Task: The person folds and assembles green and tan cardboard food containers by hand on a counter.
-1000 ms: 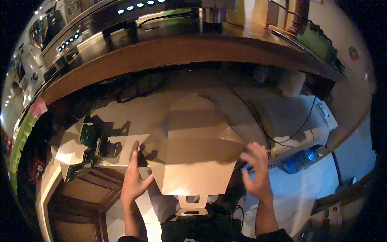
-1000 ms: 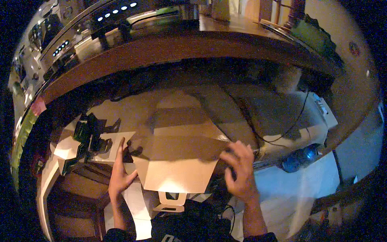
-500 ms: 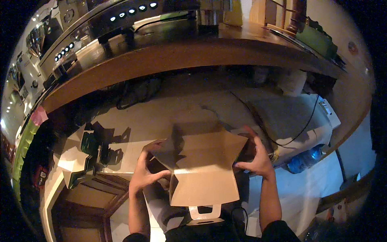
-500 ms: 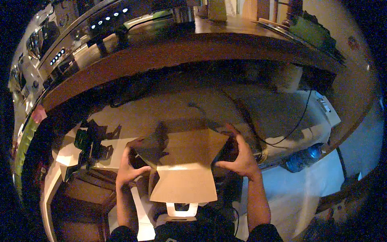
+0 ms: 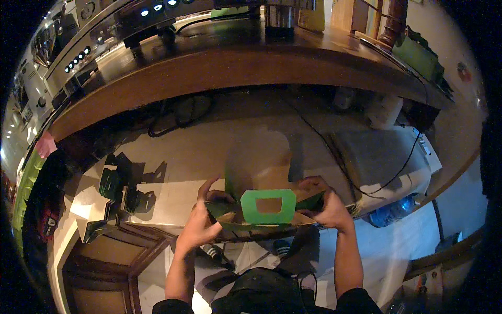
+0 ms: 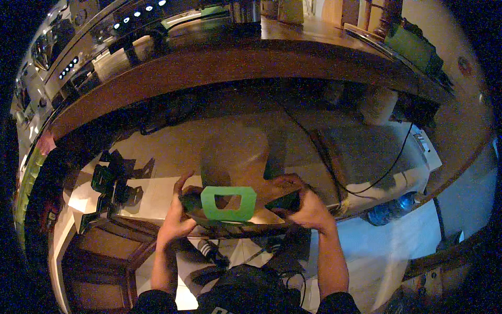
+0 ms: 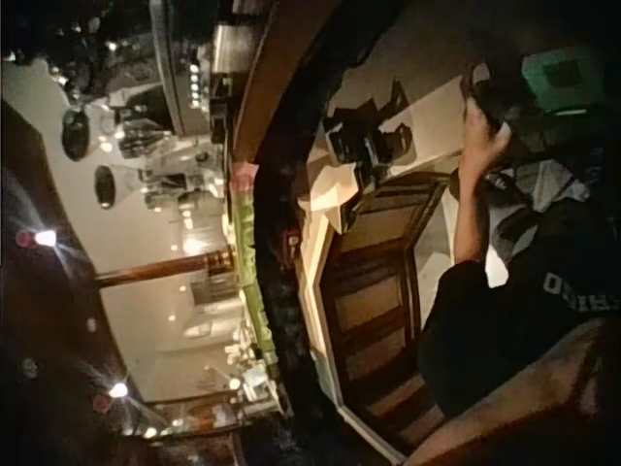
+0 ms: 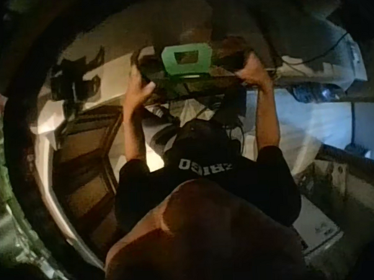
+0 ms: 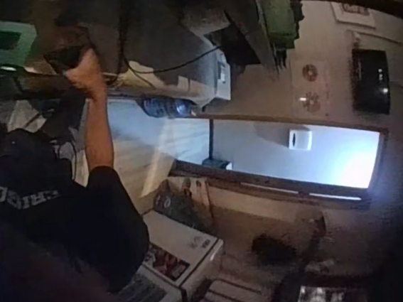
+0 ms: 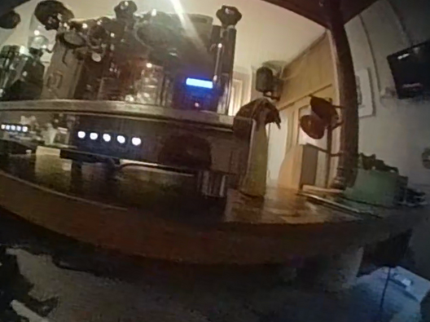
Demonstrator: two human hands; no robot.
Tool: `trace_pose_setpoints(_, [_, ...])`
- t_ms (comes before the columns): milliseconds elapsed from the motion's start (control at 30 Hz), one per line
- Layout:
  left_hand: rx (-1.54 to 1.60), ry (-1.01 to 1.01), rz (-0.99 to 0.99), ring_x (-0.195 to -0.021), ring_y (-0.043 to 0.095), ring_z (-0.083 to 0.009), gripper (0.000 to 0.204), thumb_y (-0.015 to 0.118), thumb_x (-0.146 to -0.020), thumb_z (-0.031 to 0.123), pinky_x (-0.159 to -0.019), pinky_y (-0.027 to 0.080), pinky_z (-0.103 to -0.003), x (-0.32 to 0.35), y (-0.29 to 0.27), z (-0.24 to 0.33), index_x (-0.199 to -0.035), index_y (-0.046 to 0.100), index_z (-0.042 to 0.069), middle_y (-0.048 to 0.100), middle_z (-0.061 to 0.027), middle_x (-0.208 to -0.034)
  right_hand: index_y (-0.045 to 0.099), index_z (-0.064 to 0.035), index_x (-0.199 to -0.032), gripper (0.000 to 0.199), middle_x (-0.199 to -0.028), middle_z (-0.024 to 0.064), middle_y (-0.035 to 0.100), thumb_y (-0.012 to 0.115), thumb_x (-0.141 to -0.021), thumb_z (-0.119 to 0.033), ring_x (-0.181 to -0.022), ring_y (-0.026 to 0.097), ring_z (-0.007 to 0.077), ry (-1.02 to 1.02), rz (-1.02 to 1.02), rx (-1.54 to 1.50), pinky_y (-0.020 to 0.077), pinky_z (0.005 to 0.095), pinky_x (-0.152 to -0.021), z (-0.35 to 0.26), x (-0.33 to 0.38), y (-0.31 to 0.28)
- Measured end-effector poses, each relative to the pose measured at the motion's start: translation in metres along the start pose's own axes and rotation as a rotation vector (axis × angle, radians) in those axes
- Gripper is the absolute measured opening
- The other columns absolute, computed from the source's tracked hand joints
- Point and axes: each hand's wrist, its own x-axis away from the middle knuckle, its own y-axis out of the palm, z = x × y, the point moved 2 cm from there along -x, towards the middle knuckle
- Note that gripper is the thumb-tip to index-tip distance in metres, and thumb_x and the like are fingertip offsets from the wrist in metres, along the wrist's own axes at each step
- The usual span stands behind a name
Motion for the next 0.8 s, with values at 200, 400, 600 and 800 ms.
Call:
trace_pose_setpoints(200, [-0.321, 0.16, -0.213, -0.132, 0.05, -0.0357, 0.107, 0.078, -0.078, 0.011, -0.111, 0.04, -0.044, 0.004, -0.019, 0.015, -0.156, 0.006, 0.004, 0.05, -0.025, -0.141, 0.053, -0.005, -0.131, 0.074, -0.126, 0.0076, 0.06, 0.088, -0.065, -0.01, -0.121, 0.054, 0.0187, 0.016, -0.023, 0.143, 0.0422, 0.0337, -0.105, -0.009, 0.0, -0.002])
trace_pose_setpoints(400, [-0.364, 0.244, -0.362, -0.136, 0.046, -0.0407, 0.122, 0.088, -0.071, 0.026, -0.113, 0.04, -0.043, 0.008, -0.028, 0.026, -0.154, 0.002, 0.002, 0.043, -0.0256, -0.148, 0.054, -0.003, -0.135, 0.078, -0.131, 0.0101, 0.058, 0.088, -0.065, -0.009, -0.124, 0.054, 0.0208, 0.013, -0.015, 0.08, 0.0421, 0.0348, -0.106, -0.012, -0.003, 0.003])
trace_pose_setpoints(600, [-0.37, 0.018, -0.131, -0.125, 0.057, -0.0362, 0.102, 0.09, -0.071, 0.036, -0.105, 0.046, -0.041, 0.019, -0.019, -0.003, -0.144, 0.028, 0.001, 0.053, -0.0208, -0.138, 0.057, -0.0012, -0.134, 0.078, -0.135, 0.0111, 0.058, 0.09, -0.066, -0.02, -0.128, 0.052, 0.0238, -0.079, -0.15, 0.152, 0.0424, 0.0361, -0.107, 0.007, -0.004, -0.002])
trace_pose_setpoints(800, [-0.551, -0.143, -0.027, -0.116, 0.058, -0.0407, 0.064, 0.062, -0.092, 0.041, -0.097, 0.047, -0.046, 0.019, 0.0, 0.015, -0.135, 0.044, -0.003, 0.056, -0.0214, -0.129, 0.05, -0.0035, -0.137, 0.087, -0.138, 0.0138, 0.055, 0.093, -0.068, -0.035, -0.131, 0.05, 0.0278, -0.119, -0.162, -0.026, 0.0391, 0.0393, -0.111, 0.015, 0.006, -0.006])
